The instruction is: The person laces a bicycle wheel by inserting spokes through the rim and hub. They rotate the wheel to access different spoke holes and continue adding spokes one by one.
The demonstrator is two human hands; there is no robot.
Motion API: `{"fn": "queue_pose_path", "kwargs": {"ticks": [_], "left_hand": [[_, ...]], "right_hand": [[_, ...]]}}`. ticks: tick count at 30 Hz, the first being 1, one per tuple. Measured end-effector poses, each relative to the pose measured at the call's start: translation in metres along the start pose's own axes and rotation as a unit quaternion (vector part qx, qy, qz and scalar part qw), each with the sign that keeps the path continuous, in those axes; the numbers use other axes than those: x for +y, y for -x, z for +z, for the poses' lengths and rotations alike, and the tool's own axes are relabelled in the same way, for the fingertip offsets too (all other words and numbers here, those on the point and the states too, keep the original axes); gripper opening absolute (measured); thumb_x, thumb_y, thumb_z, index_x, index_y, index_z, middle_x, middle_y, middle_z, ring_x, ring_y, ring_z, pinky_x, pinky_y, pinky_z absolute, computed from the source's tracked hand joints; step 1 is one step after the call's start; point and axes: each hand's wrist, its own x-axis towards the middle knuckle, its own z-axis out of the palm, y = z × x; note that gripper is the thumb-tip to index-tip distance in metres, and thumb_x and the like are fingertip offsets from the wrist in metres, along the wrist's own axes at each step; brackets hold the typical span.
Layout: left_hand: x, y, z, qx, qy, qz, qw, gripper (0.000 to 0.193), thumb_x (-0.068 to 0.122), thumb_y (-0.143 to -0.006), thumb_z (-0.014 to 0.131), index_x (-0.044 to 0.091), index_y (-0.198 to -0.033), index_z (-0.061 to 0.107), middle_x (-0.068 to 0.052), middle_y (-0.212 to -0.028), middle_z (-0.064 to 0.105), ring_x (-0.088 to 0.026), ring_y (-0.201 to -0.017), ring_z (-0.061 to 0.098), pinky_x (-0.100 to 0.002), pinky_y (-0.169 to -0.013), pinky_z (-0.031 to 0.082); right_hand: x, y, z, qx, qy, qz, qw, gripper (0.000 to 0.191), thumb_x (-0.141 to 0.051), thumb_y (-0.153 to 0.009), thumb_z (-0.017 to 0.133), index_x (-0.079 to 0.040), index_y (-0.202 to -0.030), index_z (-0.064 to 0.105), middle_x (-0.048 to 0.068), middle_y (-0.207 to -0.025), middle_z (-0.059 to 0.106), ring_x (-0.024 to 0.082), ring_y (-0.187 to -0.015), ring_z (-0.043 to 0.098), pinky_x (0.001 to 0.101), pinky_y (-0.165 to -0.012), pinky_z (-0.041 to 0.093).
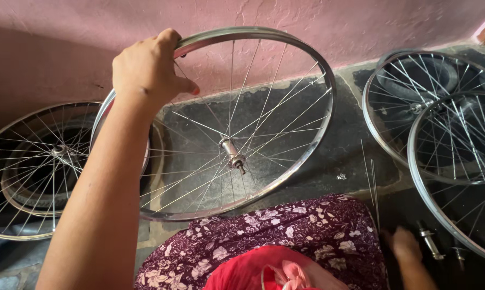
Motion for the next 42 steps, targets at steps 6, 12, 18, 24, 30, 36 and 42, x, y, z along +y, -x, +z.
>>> {"fn": "queue_pose_path", "kwargs": {"ticks": [6, 12, 18, 24, 30, 36, 42], "left_hand": [[0.001, -0.014, 0.008, 0.024, -0.002, 0.026, 0.999, 0.079, 0.051, -0.051, 0.100, 0.014, -0.111, 0.063, -0.010, -0.093, 0.073, -0.034, -0.088, 0.070, -0.048, -0.072, 0.055], [0.001, -0.018, 0.008, 0.017, 0.013, 0.012, 1.000, 0.075, 0.050, -0.051, 0.100, 0.015, -0.108, 0.064, -0.009, -0.095, 0.074, -0.034, -0.091, 0.071, -0.048, -0.074, 0.054], [-0.004, -0.016, 0.011, 0.025, 0.013, 0.023, 0.999, 0.077, 0.049, -0.050, 0.100, 0.014, -0.108, 0.064, -0.010, -0.095, 0.073, -0.035, -0.091, 0.070, -0.050, -0.074, 0.054], [-0.010, -0.013, 0.012, 0.041, 0.022, 0.037, 0.998, 0.077, 0.047, -0.051, 0.100, 0.016, -0.113, 0.065, -0.011, -0.097, 0.074, -0.036, -0.092, 0.070, -0.050, -0.075, 0.054], [-0.010, -0.016, 0.011, 0.000, 0.009, -0.008, 1.000, 0.078, 0.051, -0.054, 0.099, 0.016, -0.114, 0.063, -0.009, -0.097, 0.074, -0.033, -0.091, 0.072, -0.047, -0.077, 0.055], [-0.012, -0.008, 0.010, 0.051, 0.034, 0.026, 0.998, 0.076, 0.045, -0.050, 0.101, 0.014, -0.108, 0.063, -0.008, -0.096, 0.073, -0.035, -0.092, 0.070, -0.049, -0.074, 0.053], [-0.015, 0.000, 0.010, 0.069, 0.042, 0.043, 0.996, 0.074, 0.045, -0.051, 0.100, 0.013, -0.105, 0.062, -0.009, -0.097, 0.073, -0.036, -0.092, 0.070, -0.049, -0.074, 0.053]], "right_hand": [[-0.007, 0.022, 0.014, 0.064, 0.001, 0.002, 0.998, 0.049, -0.050, -0.088, 0.072, -0.015, -0.122, 0.075, 0.016, -0.133, 0.068, 0.041, -0.121, 0.066, 0.0532, -0.094, 0.057], [-0.016, 0.008, 0.007, 0.039, -0.037, 0.022, 0.998, 0.045, -0.045, -0.084, 0.073, -0.016, -0.118, 0.080, 0.016, -0.128, 0.073, 0.040, -0.118, 0.069, 0.0521, -0.093, 0.058], [-0.006, -0.003, 0.012, 0.111, -0.110, -0.064, 0.986, 0.044, -0.044, -0.087, 0.075, -0.011, -0.116, 0.078, 0.018, -0.112, 0.078, 0.040, -0.108, 0.074, 0.0476, -0.094, 0.058], [-0.034, 0.029, -0.034, 0.231, -0.408, -0.262, 0.844, 0.020, -0.006, -0.111, 0.058, 0.006, -0.127, 0.059, 0.021, -0.117, 0.073, 0.024, -0.099, 0.072, 0.0339, -0.089, 0.056], [-0.075, 0.132, -0.129, 0.205, -0.554, -0.448, 0.671, 0.012, 0.000, -0.112, 0.048, 0.010, -0.115, 0.053, 0.027, -0.108, 0.068, 0.020, -0.087, 0.069, 0.0305, -0.083, 0.056], [-0.094, 0.238, -0.094, 0.061, -0.580, -0.616, 0.530, 0.026, 0.002, -0.097, 0.051, -0.010, -0.121, 0.049, 0.025, -0.113, 0.072, 0.031, -0.099, 0.076, 0.0385, -0.084, 0.065], [-0.130, 0.252, -0.072, 0.095, -0.487, -0.691, 0.526, 0.017, -0.002, -0.102, 0.057, -0.009, -0.115, 0.048, 0.023, -0.112, 0.075, 0.031, -0.107, 0.078, 0.0460, -0.101, 0.061]]}}
